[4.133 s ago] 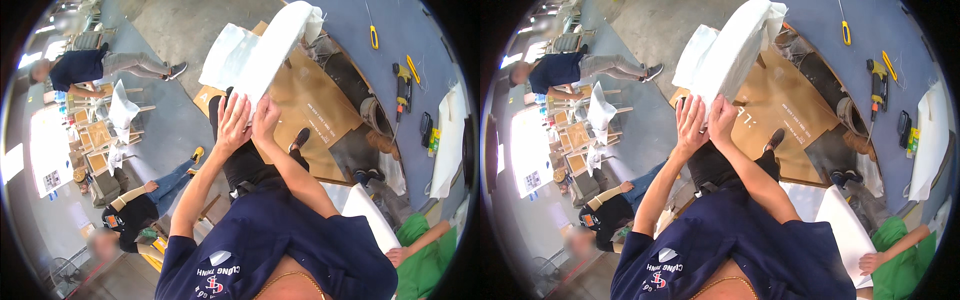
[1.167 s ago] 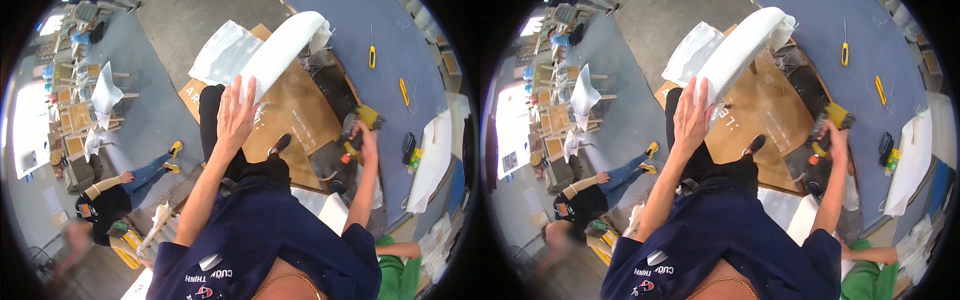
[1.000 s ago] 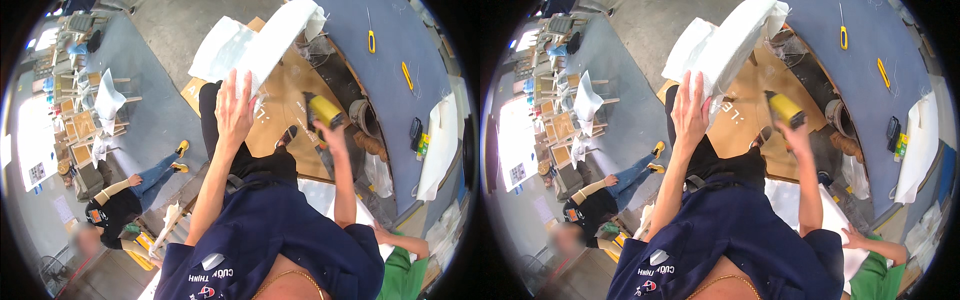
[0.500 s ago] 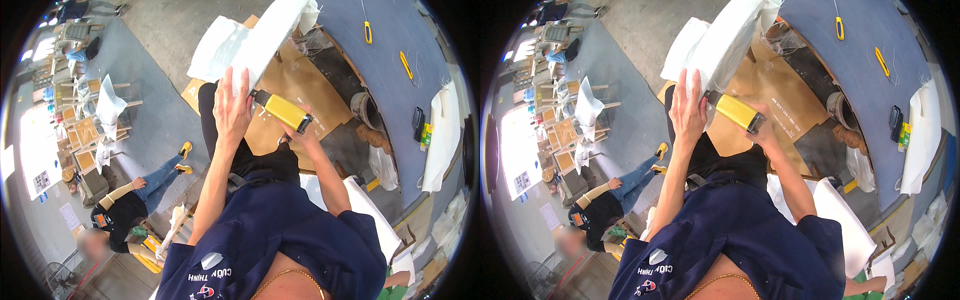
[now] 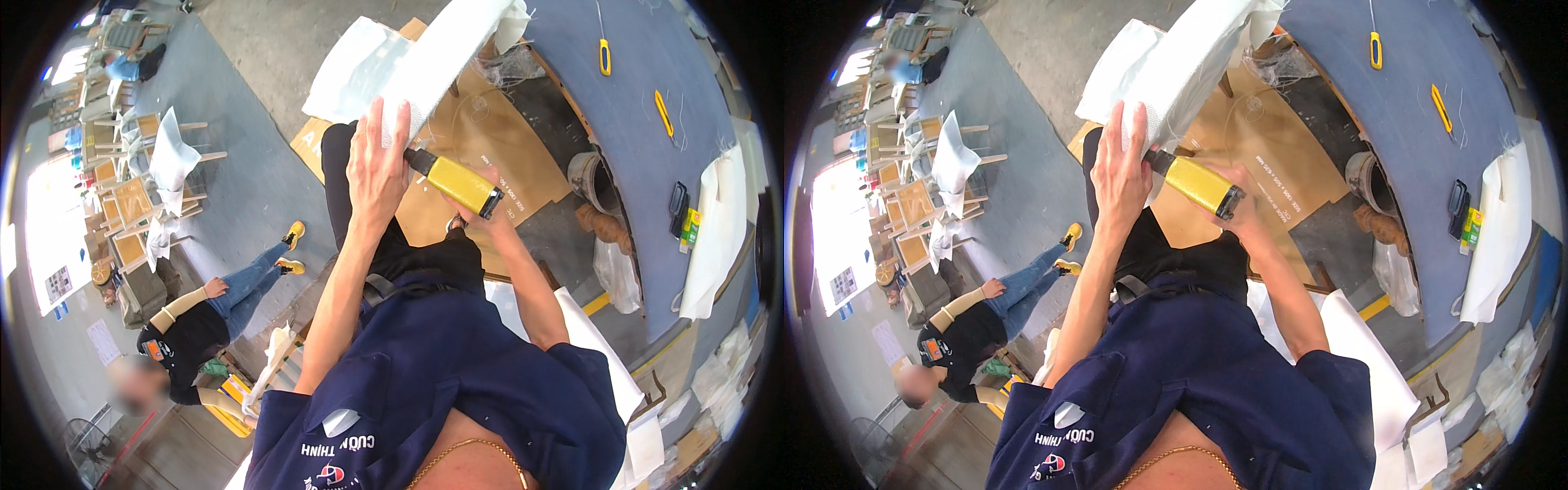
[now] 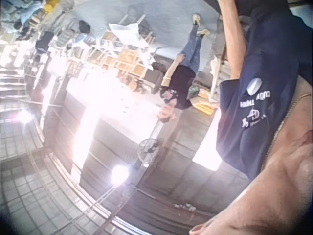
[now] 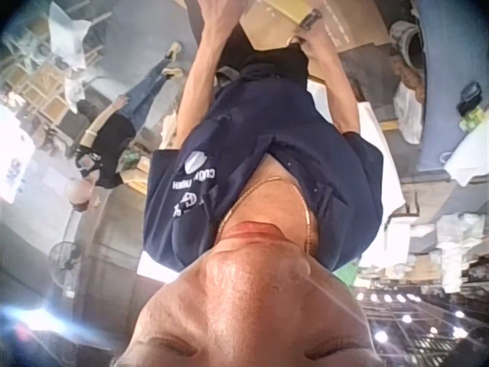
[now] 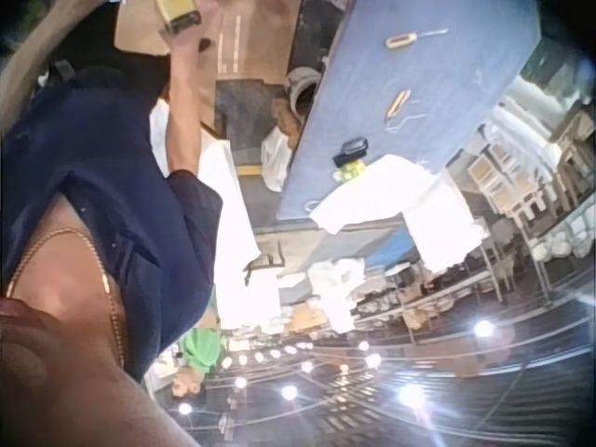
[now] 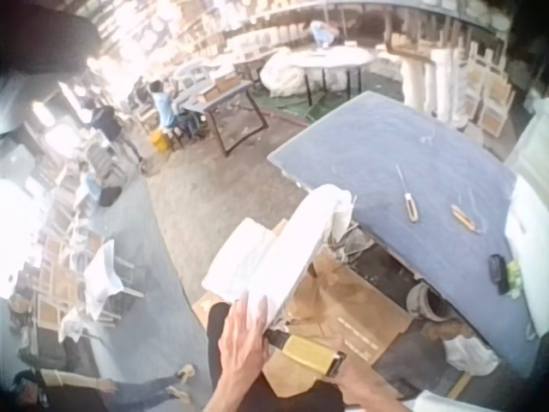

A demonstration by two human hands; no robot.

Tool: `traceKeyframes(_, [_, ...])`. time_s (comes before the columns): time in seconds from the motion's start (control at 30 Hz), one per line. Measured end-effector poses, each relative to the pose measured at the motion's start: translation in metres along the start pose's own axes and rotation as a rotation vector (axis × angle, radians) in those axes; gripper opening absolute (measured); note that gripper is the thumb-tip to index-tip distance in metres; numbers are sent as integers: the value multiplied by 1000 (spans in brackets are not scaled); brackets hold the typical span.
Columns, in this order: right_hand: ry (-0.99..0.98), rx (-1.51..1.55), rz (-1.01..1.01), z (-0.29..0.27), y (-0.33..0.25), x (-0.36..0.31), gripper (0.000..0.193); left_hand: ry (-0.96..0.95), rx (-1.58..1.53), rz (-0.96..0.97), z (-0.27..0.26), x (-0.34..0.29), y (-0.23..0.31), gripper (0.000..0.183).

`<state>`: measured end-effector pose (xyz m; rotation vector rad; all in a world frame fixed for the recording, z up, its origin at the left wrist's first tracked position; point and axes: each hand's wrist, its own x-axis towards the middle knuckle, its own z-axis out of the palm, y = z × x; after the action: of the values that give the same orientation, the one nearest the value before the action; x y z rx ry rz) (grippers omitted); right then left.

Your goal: The person wraps white fabric around a chair backrest and secures it using a staple gun. They repeatedly pull the fabric taut and staple it to the wooden frame, working on different sections of the chair back. The process involves handling the fabric and the chair frame to ensure a smooth finish.

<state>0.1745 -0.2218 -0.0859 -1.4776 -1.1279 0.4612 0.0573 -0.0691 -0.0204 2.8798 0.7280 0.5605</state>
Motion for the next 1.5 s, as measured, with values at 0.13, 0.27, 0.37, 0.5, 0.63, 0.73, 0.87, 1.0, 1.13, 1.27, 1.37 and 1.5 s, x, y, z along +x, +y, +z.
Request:
traceKeyframes(0.13, [-27,-23,55,8,2,-9,26,10,-18,10,1,-2,-3,83])
traceKeyframes(0.27, [83,-138,-74,13,0,-16,20,47,-237,-114,-10,-5,-3,86])
traceKeyframes(0.37, [115,-82,-16,16,15,-28,17,139,-340,-150,3,-21,-10,87])
traceKeyframes(0.5, [-6,-60,122,7,5,-29,14,289,-345,-180,21,-33,-5,86])
traceKeyframes(0.63, [-24,-69,105,9,6,-30,14,317,-328,-173,25,-37,-5,88])
traceKeyframes(0.73, [22,-178,-20,18,11,-29,15,339,-322,-176,28,-38,-5,88])
traceKeyframes(0.87, [23,9,129,16,-6,-27,14,331,-411,-225,22,-41,-6,88])
traceKeyframes(1.0, [66,96,227,21,5,-41,14,363,-505,-295,23,-47,-7,90])
traceKeyframes(1.13, [23,151,397,20,2,-44,16,375,-539,-331,25,-48,-6,88])
traceKeyframes(1.27, [86,50,162,28,13,-43,15,387,-596,-352,31,-47,-4,88])
traceKeyframes(1.37, [60,-33,111,26,2,-37,16,342,-609,-344,26,-49,-8,92])
traceKeyframes(1.5, [71,29,225,23,-9,-43,20,200,-643,-471,8,-67,-20,96])
